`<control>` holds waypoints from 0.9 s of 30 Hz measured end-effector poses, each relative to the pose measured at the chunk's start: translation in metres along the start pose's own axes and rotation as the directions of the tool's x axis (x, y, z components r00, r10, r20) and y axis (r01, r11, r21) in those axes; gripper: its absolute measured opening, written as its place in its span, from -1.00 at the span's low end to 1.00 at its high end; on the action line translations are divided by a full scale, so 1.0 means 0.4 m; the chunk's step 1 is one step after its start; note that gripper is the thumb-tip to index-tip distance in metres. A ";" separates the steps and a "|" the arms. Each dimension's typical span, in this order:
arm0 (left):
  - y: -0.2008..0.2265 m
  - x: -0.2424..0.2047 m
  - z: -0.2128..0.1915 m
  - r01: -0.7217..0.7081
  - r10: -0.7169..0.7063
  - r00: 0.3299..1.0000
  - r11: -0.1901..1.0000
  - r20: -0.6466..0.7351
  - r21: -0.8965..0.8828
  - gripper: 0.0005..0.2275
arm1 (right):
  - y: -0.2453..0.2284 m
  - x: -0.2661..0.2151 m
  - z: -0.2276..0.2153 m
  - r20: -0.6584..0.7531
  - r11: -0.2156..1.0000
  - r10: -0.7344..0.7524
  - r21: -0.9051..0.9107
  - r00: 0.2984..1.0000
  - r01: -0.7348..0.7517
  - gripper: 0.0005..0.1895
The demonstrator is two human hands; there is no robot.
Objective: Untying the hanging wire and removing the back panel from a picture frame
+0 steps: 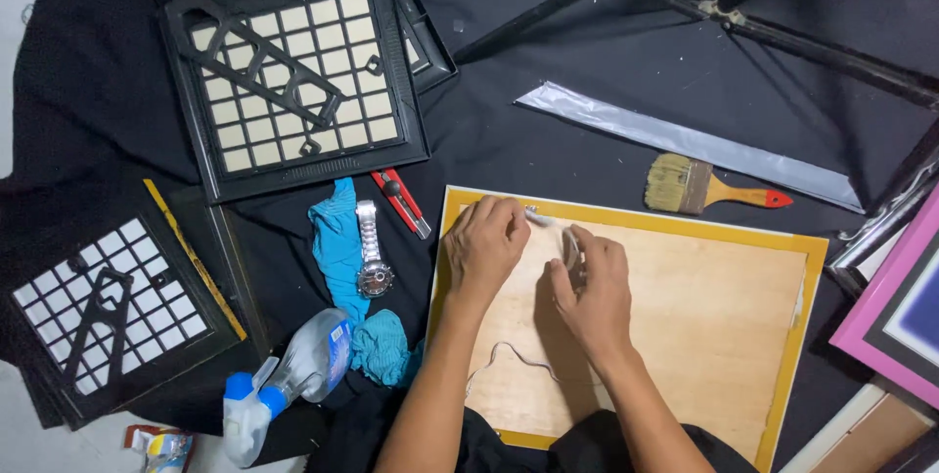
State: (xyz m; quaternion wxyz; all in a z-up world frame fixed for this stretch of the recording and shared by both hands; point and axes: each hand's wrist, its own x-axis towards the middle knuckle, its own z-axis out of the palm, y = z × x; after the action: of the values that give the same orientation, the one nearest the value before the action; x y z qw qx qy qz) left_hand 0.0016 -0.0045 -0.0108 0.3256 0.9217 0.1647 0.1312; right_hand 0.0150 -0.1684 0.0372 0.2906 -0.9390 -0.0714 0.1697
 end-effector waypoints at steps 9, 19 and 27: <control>0.029 0.009 -0.011 0.076 -0.076 0.997 0.997 -0.020 -0.015 -0.88 | 0.021 -0.002 0.019 -0.099 0.976 -0.177 0.107 0.979 0.188 -0.87; 0.030 0.002 -0.017 0.127 -0.128 0.992 0.989 0.011 0.073 -0.89 | 0.003 -0.003 0.000 -0.170 0.974 -0.133 0.157 0.976 0.160 -0.80; 0.016 -0.008 -0.005 0.062 -0.064 0.998 0.993 0.018 0.101 -0.90 | 0.012 -0.006 0.006 -0.136 0.978 -0.092 0.174 0.986 0.115 -0.81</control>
State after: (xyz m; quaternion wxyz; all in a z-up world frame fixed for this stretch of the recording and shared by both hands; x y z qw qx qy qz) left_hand -0.0006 -0.0093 -0.0059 0.2845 0.9326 0.1968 0.1028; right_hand 0.0120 -0.1717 0.0332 0.3871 -0.9126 -0.0858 0.1000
